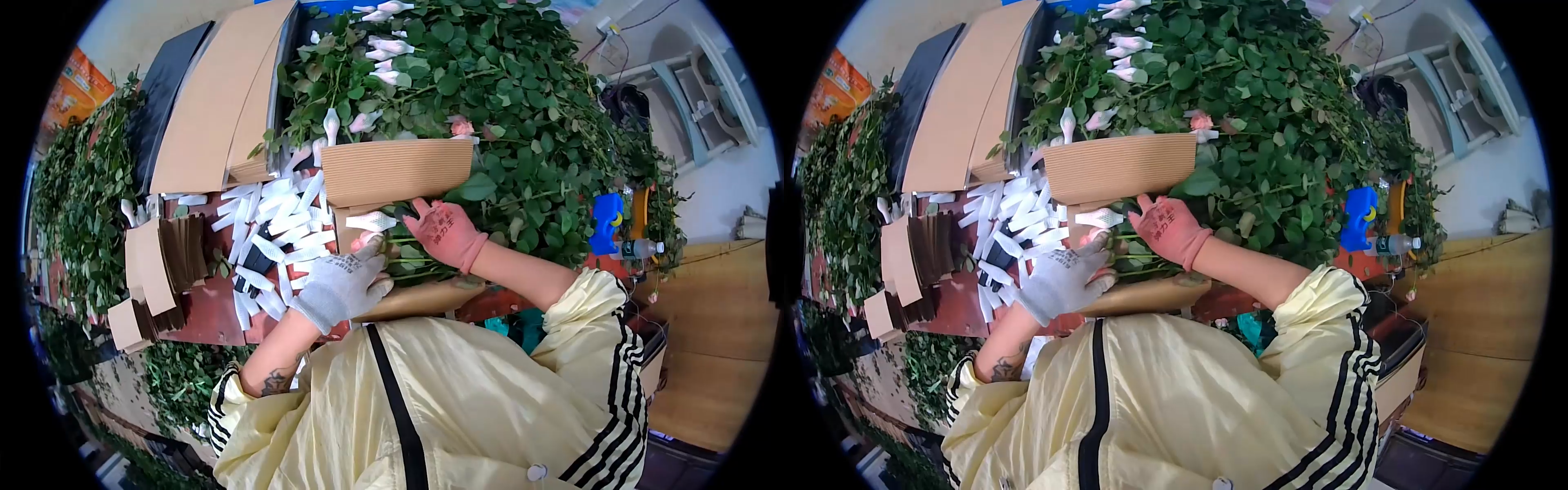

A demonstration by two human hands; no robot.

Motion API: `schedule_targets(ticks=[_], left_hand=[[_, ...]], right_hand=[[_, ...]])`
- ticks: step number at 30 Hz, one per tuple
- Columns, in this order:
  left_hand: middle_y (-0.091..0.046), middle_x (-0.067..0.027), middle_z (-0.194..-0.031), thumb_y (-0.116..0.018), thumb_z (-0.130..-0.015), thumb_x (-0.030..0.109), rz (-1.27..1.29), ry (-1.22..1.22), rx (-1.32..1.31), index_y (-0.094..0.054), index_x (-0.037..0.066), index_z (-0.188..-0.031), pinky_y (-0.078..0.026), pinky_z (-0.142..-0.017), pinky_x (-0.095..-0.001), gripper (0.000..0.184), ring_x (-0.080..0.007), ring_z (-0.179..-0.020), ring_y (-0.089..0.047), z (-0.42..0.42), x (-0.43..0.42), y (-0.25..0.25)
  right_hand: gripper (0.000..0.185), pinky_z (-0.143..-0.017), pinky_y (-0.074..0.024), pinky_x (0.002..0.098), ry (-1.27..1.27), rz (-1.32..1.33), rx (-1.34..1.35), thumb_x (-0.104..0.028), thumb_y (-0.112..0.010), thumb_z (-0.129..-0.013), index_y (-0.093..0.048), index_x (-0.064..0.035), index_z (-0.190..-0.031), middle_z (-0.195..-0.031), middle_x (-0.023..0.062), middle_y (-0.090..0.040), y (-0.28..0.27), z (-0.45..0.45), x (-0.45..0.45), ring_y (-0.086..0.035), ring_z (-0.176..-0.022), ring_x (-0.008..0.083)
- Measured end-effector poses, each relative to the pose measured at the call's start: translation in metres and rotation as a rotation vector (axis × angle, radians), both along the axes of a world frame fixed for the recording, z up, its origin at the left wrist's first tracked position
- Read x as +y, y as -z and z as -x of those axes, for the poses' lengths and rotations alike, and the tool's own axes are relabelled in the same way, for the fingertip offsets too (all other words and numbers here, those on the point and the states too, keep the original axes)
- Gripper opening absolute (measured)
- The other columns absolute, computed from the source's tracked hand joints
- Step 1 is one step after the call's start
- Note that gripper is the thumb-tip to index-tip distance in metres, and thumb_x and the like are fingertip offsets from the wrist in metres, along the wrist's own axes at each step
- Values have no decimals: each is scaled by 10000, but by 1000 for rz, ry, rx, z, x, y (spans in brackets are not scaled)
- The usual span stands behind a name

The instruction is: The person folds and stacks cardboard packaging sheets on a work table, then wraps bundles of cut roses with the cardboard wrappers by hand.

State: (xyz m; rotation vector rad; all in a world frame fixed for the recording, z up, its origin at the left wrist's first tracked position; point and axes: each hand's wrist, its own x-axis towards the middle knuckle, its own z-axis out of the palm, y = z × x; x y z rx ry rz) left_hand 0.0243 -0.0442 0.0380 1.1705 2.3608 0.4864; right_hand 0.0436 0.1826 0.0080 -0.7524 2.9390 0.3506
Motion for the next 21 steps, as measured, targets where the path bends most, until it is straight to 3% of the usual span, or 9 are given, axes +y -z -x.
schedule_targets(ticks=[5, 8, 10, 11, 14, 16, 18, 20, 21], left_hand=[[-549, -155, -1233, -524, -840, 416, -17, -56, 10, -602, 85, -1130, -490, -766, -410, 447, -324, -898, -627, -1, 0, -10], [-581, -163, -1158, -534, -829, 396, -181, -27, 123, -606, 81, -1088, -500, -710, -405, 414, -311, -849, -638, 1, 0, 5], [-570, -162, -1182, -539, -827, 401, -157, 7, 110, -599, 77, -1113, -501, -723, -399, 437, -316, -861, -637, 1, 9, 1], [-559, -160, -1207, -544, -825, 406, -109, 0, 95, -592, 72, -1137, -503, -737, -394, 460, -321, -872, -636, 2, 2, -1], [-550, -146, -1240, -572, -818, 398, 3, -59, -23, -608, 76, -1137, -490, -804, -376, 455, -296, -918, -635, 1, 1, -14], [-560, -139, -1227, -575, -831, 388, -171, -41, 51, -603, 73, -1139, -488, -805, -375, 441, -301, -937, -628, 3, -7, 4], [-631, -124, -1060, -644, -829, 223, -495, -260, -106, -596, 36, -1114, -494, -737, -318, 344, -220, -873, -644, 12, -10, 16], [-632, -111, -891, -632, -820, 181, -600, -586, -228, -618, 29, -1058, -478, -715, -324, 282, -218, -761, -610, 26, -20, 46], [-624, -77, -868, -630, -844, 146, -652, -653, -287, -603, -23, -1056, -460, -641, -276, 273, -122, -687, -543, 33, -21, 66]], right_hand=[[271, -611, -429, 258, -106, -42, 265, -140, -496, -792, -536, -57, -1047, -800, 80, -529, 28, -3, 1, -558, -702, 205], [263, -488, -332, 253, -78, 192, 237, -146, -479, -792, -507, -85, -1046, -685, 17, -391, 23, 11, -7, -403, -569, 128], [257, -482, -339, 284, -98, 260, 361, -178, -435, -834, -533, -159, -1071, -706, 21, -407, 35, 16, 0, -451, -574, 143], [265, -492, -353, 289, -39, 109, 226, -181, -438, -837, -537, -181, -1082, -749, 29, -452, 42, 19, -1, -480, -607, 145], [251, -609, -444, 300, 100, 228, -98, -195, -446, -860, -569, -192, -1079, -1089, 142, -550, 35, 18, -7, -566, -796, 202], [310, -756, -494, 346, 168, 154, -174, -175, -459, -858, -573, -133, -1144, -1151, 157, -520, 9, 18, -16, -582, -963, 274], [218, -596, -506, 339, 70, 206, 73, -209, -447, -907, -598, -106, -1025, -981, 151, -582, 22, 17, -11, -638, -787, 239], [222, -597, -507, 339, 64, 192, 64, -205, -450, -904, -600, -97, -1026, -986, 152, -583, 23, 17, -11, -638, -786, 241], [226, -598, -508, 339, 42, 167, 49, -201, -452, -902, -602, -88, -1027, -991, 153, -584, 23, 17, -11, -638, -785, 243]])
